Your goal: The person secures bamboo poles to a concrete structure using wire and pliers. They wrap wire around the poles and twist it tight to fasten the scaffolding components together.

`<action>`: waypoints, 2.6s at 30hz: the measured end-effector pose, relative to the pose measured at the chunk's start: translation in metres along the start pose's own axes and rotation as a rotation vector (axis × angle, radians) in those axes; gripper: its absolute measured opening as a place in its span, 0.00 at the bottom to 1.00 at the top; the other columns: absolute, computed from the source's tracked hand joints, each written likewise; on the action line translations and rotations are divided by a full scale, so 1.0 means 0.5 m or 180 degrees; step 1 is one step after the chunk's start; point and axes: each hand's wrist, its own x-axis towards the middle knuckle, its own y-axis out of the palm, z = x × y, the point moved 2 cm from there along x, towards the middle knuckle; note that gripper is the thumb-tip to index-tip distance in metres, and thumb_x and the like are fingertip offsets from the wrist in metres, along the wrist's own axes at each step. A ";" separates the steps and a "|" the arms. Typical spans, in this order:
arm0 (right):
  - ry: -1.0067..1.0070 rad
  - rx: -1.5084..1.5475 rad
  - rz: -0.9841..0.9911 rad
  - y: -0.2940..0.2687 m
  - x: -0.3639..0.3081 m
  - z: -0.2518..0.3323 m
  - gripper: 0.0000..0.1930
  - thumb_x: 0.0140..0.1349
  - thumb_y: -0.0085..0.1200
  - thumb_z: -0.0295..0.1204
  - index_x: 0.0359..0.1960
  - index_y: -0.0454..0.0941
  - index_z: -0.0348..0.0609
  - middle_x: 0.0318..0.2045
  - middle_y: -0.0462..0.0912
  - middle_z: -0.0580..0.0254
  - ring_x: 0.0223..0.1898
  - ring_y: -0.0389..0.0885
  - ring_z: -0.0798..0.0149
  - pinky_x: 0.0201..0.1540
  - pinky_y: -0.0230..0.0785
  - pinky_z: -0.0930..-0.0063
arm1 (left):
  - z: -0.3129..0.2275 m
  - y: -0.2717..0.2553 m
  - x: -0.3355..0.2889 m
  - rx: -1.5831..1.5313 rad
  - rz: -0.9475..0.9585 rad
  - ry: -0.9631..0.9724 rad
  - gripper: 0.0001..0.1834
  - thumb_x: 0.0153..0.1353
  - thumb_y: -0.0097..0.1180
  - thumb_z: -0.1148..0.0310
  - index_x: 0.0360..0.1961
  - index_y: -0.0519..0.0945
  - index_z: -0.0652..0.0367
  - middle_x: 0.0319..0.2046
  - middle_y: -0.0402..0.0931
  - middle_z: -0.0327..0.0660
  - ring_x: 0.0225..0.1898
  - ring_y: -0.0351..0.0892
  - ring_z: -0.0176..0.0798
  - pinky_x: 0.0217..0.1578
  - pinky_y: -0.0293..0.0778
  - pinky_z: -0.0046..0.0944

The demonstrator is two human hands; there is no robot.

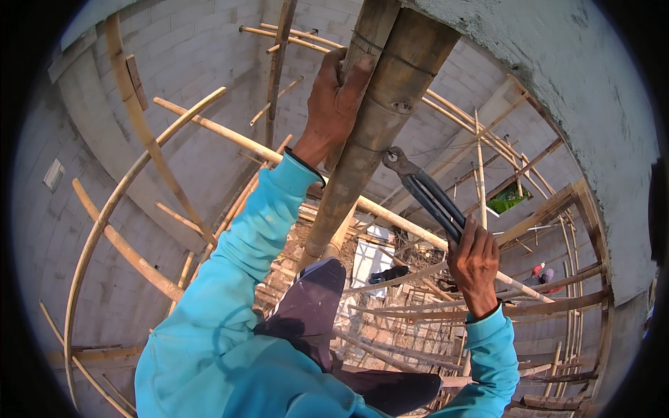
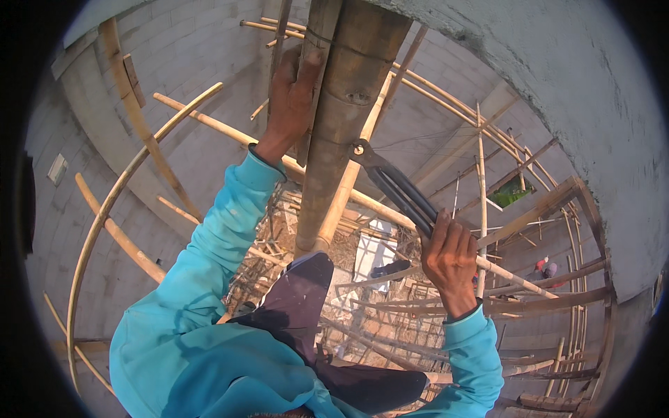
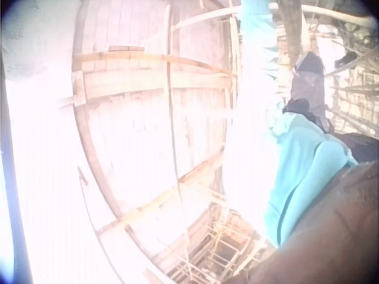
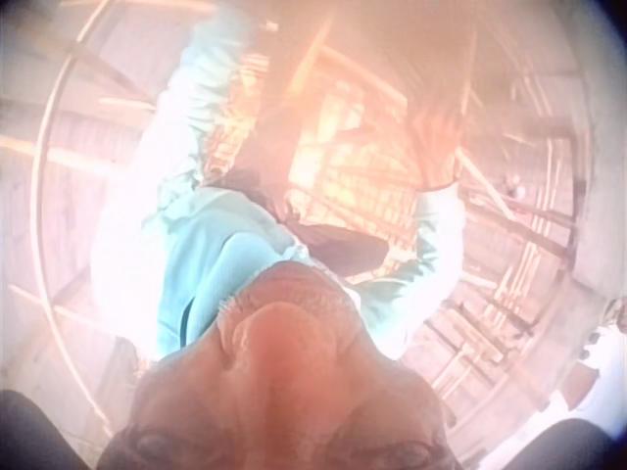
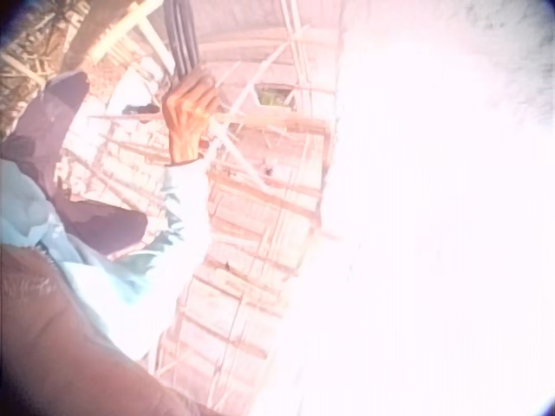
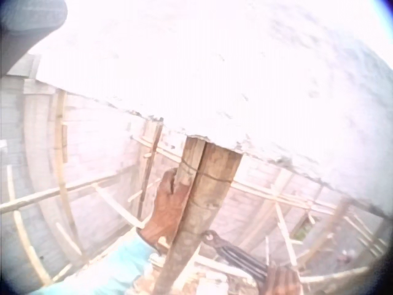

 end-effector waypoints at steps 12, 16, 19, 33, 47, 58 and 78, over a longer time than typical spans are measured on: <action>0.1553 0.2723 0.1787 -0.022 0.018 -0.005 0.25 0.68 0.61 0.36 0.59 0.72 0.30 0.45 0.81 0.34 0.43 0.81 0.35 0.46 0.72 0.47 | 0.015 -0.001 0.151 -0.1007 0.1815 -0.0611 0.42 0.49 0.77 0.48 0.54 0.80 0.74 0.46 0.84 0.55 0.48 0.86 0.44 0.54 0.79 0.42; 0.1521 0.2499 0.1744 -0.030 0.028 -0.006 0.23 0.69 0.61 0.36 0.57 0.74 0.31 0.39 0.83 0.36 0.41 0.82 0.34 0.46 0.73 0.49 | -0.006 -0.004 0.136 -0.1150 0.1755 -0.0614 0.40 0.48 0.78 0.49 0.52 0.82 0.72 0.47 0.84 0.53 0.49 0.85 0.45 0.55 0.78 0.42; 0.1772 0.3225 0.2350 -0.010 0.046 -0.030 0.21 0.69 0.61 0.37 0.53 0.77 0.30 0.34 0.83 0.36 0.38 0.82 0.35 0.45 0.73 0.49 | 0.007 0.004 0.139 -0.1154 0.1755 -0.0419 0.39 0.47 0.78 0.49 0.52 0.82 0.71 0.47 0.85 0.52 0.48 0.86 0.45 0.56 0.78 0.42; 0.2189 0.4472 0.2378 0.020 0.022 -0.013 0.34 0.57 0.74 0.39 0.61 0.73 0.36 0.33 0.84 0.49 0.29 0.85 0.59 0.32 0.77 0.68 | 0.050 -0.005 0.152 -0.1003 0.1927 -0.0263 0.18 0.61 0.68 0.64 0.48 0.87 0.66 0.47 0.87 0.44 0.51 0.85 0.38 0.57 0.76 0.38; 0.0014 0.0256 -0.0263 0.035 0.013 -0.045 0.31 0.68 0.61 0.39 0.65 0.68 0.29 0.42 0.79 0.44 0.36 0.80 0.47 0.37 0.73 0.52 | 0.026 0.004 0.150 -0.1137 0.1998 -0.0315 0.17 0.60 0.68 0.66 0.45 0.88 0.68 0.42 0.88 0.43 0.47 0.85 0.35 0.52 0.78 0.37; 0.0397 0.0526 0.0057 0.025 0.003 -0.019 0.33 0.55 0.69 0.26 0.66 0.74 0.48 0.46 0.76 0.53 0.45 0.80 0.50 0.41 0.76 0.57 | 0.026 0.001 0.142 -0.0971 0.1827 -0.0238 0.16 0.58 0.69 0.69 0.45 0.87 0.67 0.42 0.87 0.42 0.45 0.85 0.36 0.51 0.78 0.38; 0.0794 0.0640 -0.1317 0.228 -0.013 0.085 0.18 0.53 0.64 0.19 0.47 0.80 0.42 0.39 0.72 0.54 0.49 0.81 0.42 0.52 0.78 0.43 | 0.006 -0.004 0.125 -0.0913 0.1761 -0.0436 0.33 0.53 0.71 0.49 0.50 0.85 0.67 0.46 0.85 0.47 0.49 0.84 0.41 0.57 0.77 0.42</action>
